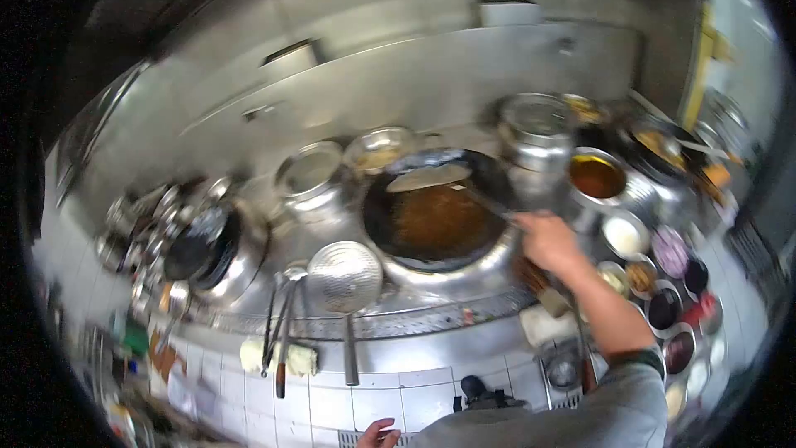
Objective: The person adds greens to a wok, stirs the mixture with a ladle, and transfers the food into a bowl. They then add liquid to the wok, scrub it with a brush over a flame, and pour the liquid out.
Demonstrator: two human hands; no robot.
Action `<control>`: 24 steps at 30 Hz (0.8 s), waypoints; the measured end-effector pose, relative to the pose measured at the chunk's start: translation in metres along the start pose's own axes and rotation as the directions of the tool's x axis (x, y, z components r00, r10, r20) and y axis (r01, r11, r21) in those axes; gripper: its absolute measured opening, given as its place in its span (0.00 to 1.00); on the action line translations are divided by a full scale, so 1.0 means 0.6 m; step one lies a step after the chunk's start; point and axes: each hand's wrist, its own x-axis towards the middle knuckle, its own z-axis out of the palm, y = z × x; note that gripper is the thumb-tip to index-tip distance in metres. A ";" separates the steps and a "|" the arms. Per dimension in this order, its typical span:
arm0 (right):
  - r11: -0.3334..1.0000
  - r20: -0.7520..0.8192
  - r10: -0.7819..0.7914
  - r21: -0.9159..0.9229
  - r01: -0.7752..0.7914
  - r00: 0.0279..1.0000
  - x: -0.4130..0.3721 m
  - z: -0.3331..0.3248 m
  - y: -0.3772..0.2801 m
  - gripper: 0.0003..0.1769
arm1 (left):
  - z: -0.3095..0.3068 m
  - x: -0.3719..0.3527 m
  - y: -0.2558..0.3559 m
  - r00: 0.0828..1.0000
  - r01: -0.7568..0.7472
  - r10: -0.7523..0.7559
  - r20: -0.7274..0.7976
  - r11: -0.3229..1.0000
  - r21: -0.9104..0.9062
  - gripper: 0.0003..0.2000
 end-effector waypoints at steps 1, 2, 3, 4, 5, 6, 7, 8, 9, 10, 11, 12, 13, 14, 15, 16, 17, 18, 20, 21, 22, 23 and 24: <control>0.999 0.002 0.009 -0.041 -0.009 1.000 -0.037 0.022 0.003 0.23 | 0.004 -0.015 0.026 0.991 0.112 -0.110 0.076 0.993 -0.022 0.21; 0.997 -0.023 0.042 -0.060 -0.043 0.999 -0.069 0.046 0.007 0.23 | 0.013 -0.026 0.028 0.989 0.027 -0.029 0.148 1.000 0.014 0.20; 0.996 0.039 0.078 -0.051 -0.076 0.996 -0.087 0.059 0.008 0.22 | 0.019 -0.022 0.013 0.969 -0.048 0.040 0.245 0.999 0.024 0.20; 0.995 0.052 0.052 -0.085 -0.047 0.997 -0.101 0.075 0.019 0.23 | 0.025 -0.015 -0.006 0.936 -0.120 0.107 0.336 0.993 0.019 0.20; 0.993 0.067 0.022 -0.114 -0.014 0.997 -0.122 0.083 0.020 0.23 | 0.028 -0.017 -0.021 0.892 -0.189 0.169 0.420 0.982 0.005 0.19; 0.988 0.027 0.008 -0.156 -0.004 1.000 -0.154 0.071 -0.002 0.23 | 0.033 -0.026 -0.019 0.856 -0.223 0.181 0.485 0.974 0.029 0.18; 0.979 -0.011 -0.013 -0.204 0.011 1.000 -0.183 0.051 -0.030 0.23 | 0.034 -0.033 -0.017 0.825 -0.229 0.158 0.543 0.971 0.065 0.17; 0.995 -0.043 -0.002 -0.104 -0.003 0.999 -0.218 0.026 -0.064 0.23 | 0.032 -0.044 -0.018 0.792 -0.231 0.127 0.597 0.968 0.101 0.17; 1.000 -0.073 0.012 -0.002 -0.013 0.997 -0.257 0.004 -0.095 0.23 | 0.029 -0.053 -0.025 0.758 -0.229 0.087 0.647 0.964 0.138 0.16; 0.996 -0.058 -0.027 0.085 0.031 0.998 -0.294 -0.008 -0.113 0.24 | 0.030 -0.062 -0.036 0.742 -0.236 0.095 0.664 0.963 0.126 0.15; 0.982 -0.046 -0.066 0.175 0.073 0.997 -0.337 -0.021 -0.127 0.26 | 0.032 -0.073 -0.043 0.732 -0.237 0.082 0.676 0.961 0.140 0.15; 0.975 0.072 -0.075 0.216 0.058 0.995 -0.384 -0.041 -0.142 0.26 | 0.035 -0.084 -0.045 0.723 -0.239 0.068 0.687 0.958 0.157 0.15; 0.965 0.182 -0.084 0.259 0.035 0.980 -0.432 -0.063 -0.157 0.26 | 0.042 -0.095 -0.048 0.713 -0.246 0.056 0.699 0.953 0.174 0.15; 0.957 0.171 -0.117 0.282 0.066 0.978 -0.478 -0.080 -0.169 0.26 | 0.050 -0.102 -0.058 0.700 -0.275 0.075 0.710 0.946 0.171 0.14; 0.948 0.156 -0.144 0.304 0.092 0.977 -0.527 -0.095 -0.182 0.25 | 0.058 -0.109 -0.062 0.672 -0.297 0.083 0.736 0.941 0.165 0.14; 0.939 0.134 -0.166 0.324 0.115 0.977 -0.572 -0.111 -0.188 0.25 | 0.065 -0.114 -0.064 0.640 -0.320 0.088 0.763 0.933 0.162 0.14; 0.938 0.148 -0.113 0.341 0.056 0.982 -0.611 -0.133 -0.190 0.24 | 0.076 -0.118 -0.064 0.605 -0.343 0.090 0.791 0.926 0.156 0.14; 0.933 0.164 -0.061 0.359 -0.002 0.985 -0.649 -0.156 -0.191 0.24 | 0.088 -0.128 -0.055 0.587 -0.342 0.055 0.808 0.921 0.186 0.14; 0.919 0.125 0.022 0.388 -0.069 0.992 -0.720 -0.185 -0.175 0.23 | 0.113 -0.138 -0.058 0.523 -0.442 0.112 0.845 0.883 0.157 0.13; 0.909 0.120 0.106 0.391 -0.145 0.987 -0.753 -0.199 -0.165 0.23 | 0.127 -0.144 -0.057 0.505 -0.498 0.147 0.850 0.854 0.149 0.12; 0.894 0.111 0.183 0.393 -0.212 0.977 -0.782 -0.214 -0.152 0.23 | 0.144 -0.145 -0.057 0.479 -0.475 0.159 0.864 0.874 0.102 0.11; 0.876 0.103 0.258 0.394 -0.278 0.961 -0.810 -0.232 -0.140 0.23 | 0.166 -0.157 -0.046 0.444 -0.495 0.186 0.877 0.867 0.067 0.09; 0.889 0.017 0.303 0.355 -0.289 0.953 -0.843 -0.244 -0.123 0.23 | 0.193 -0.167 -0.037 0.425 -0.514 0.198 0.884 0.856 0.055 0.08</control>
